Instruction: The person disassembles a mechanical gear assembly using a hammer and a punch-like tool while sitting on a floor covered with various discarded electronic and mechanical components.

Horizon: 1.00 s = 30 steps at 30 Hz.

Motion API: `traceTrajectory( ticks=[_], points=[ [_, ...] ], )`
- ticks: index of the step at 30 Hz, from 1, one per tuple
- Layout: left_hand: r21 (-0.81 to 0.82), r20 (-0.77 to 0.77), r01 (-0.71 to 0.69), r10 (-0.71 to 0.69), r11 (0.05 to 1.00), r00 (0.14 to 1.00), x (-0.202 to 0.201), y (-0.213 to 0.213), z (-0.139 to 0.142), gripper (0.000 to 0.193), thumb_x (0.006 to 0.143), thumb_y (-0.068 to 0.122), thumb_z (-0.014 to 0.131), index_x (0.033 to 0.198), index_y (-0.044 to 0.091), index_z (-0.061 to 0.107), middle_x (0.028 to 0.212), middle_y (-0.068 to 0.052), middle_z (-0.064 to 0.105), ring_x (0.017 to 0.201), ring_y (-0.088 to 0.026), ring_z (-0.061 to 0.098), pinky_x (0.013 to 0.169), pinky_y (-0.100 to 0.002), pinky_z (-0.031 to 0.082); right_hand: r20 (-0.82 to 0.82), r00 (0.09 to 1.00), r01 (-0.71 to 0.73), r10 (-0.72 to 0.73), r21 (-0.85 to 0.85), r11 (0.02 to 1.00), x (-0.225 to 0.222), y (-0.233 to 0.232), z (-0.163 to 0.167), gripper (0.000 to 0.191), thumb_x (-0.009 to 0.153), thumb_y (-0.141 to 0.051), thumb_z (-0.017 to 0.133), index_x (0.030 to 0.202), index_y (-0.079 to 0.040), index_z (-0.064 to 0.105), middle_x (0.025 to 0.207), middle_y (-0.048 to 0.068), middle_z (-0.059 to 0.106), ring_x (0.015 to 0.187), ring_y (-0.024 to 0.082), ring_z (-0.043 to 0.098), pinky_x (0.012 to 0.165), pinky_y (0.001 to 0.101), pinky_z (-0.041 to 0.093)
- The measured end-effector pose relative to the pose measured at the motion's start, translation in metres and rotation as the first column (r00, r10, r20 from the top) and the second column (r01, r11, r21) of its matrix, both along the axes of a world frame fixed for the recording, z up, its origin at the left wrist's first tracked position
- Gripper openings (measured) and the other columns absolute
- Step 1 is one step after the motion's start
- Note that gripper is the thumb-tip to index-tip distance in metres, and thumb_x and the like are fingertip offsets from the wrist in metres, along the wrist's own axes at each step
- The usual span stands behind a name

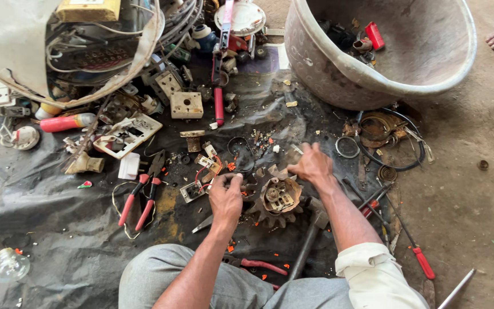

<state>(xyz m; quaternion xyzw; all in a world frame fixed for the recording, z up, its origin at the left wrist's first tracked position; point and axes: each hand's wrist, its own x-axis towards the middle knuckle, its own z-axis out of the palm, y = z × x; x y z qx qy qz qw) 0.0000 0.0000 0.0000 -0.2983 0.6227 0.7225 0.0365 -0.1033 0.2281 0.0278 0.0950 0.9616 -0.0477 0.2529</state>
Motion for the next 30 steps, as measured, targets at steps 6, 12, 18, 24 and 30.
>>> traceTrajectory(
  ticks=[6, 12, 18, 24, 30],
  points=[
    [-0.018, -0.029, 0.025, -0.026, 1.000, 0.999, -0.006, 0.009, -0.002, 0.028, 0.089, 0.025, 0.072, 0.099, -0.001, 0.071, 0.088, -0.008, 0.072, 0.073, -0.015, 0.071, 0.065, -0.029, 0.054, -0.082, 0.997, -0.006, 0.005, -0.023, 1.000, 0.000, 0.016, -0.004, 0.101, 0.075, -0.055, 0.084, 0.157, -0.016, 0.039, 0.157, 0.021, 0.041, 0.129, 0.038, 0.057, 0.105, 0.0480, 0.050],
    [0.018, -0.011, 0.042, -0.041, 0.999, 0.999, -0.009, 0.012, 0.000, 0.029, 0.089, 0.026, 0.071, 0.100, -0.001, 0.070, 0.087, -0.008, 0.072, 0.073, -0.015, 0.071, 0.065, -0.030, 0.055, -0.203, 0.974, 0.008, -0.104, -0.426, 0.905, 0.003, 0.028, -0.006, 0.104, 0.075, -0.043, 0.090, 0.156, -0.011, 0.033, 0.156, 0.020, 0.044, 0.142, 0.034, 0.047, 0.119, 0.0470, 0.036],
    [0.005, -0.026, 0.042, -0.041, 0.999, 0.999, -0.010, 0.011, 0.004, 0.029, 0.090, 0.026, 0.071, 0.101, -0.001, 0.071, 0.088, -0.008, 0.073, 0.073, -0.014, 0.070, 0.066, -0.030, 0.055, -0.111, 0.988, -0.100, 0.104, 0.041, 0.994, 0.016, 0.017, 0.021, 0.064, 0.096, -0.013, 0.056, 0.157, -0.015, 0.039, 0.149, 0.026, 0.050, 0.106, 0.034, 0.068, 0.086, 0.0456, 0.058],
    [0.031, -0.097, 0.017, -0.014, 0.999, 0.995, -0.005, -0.008, 0.010, 0.031, 0.088, 0.027, 0.071, 0.097, -0.003, 0.071, 0.093, -0.008, 0.070, 0.073, -0.016, 0.072, 0.066, -0.031, 0.056, -0.081, 0.944, -0.274, 0.321, 0.352, 0.895, 0.007, -0.003, 0.083, 0.031, 0.110, -0.028, 0.048, 0.119, -0.005, 0.064, 0.108, 0.018, 0.070, 0.086, 0.029, 0.072, 0.069, 0.0434, 0.061],
    [-0.230, -0.095, 0.201, -0.227, 0.952, 0.969, -0.004, -0.023, 0.009, 0.029, 0.088, 0.028, 0.073, 0.096, 0.000, 0.076, 0.100, -0.017, 0.076, 0.084, -0.024, 0.072, 0.079, -0.035, 0.056, -0.775, 0.614, -0.142, -0.147, -0.292, 0.946, 0.085, 0.019, 0.047, 0.022, 0.101, -0.019, 0.056, 0.096, -0.001, 0.067, 0.090, 0.022, 0.066, 0.083, 0.042, 0.065, 0.075, 0.0501, 0.051]
  ],
)
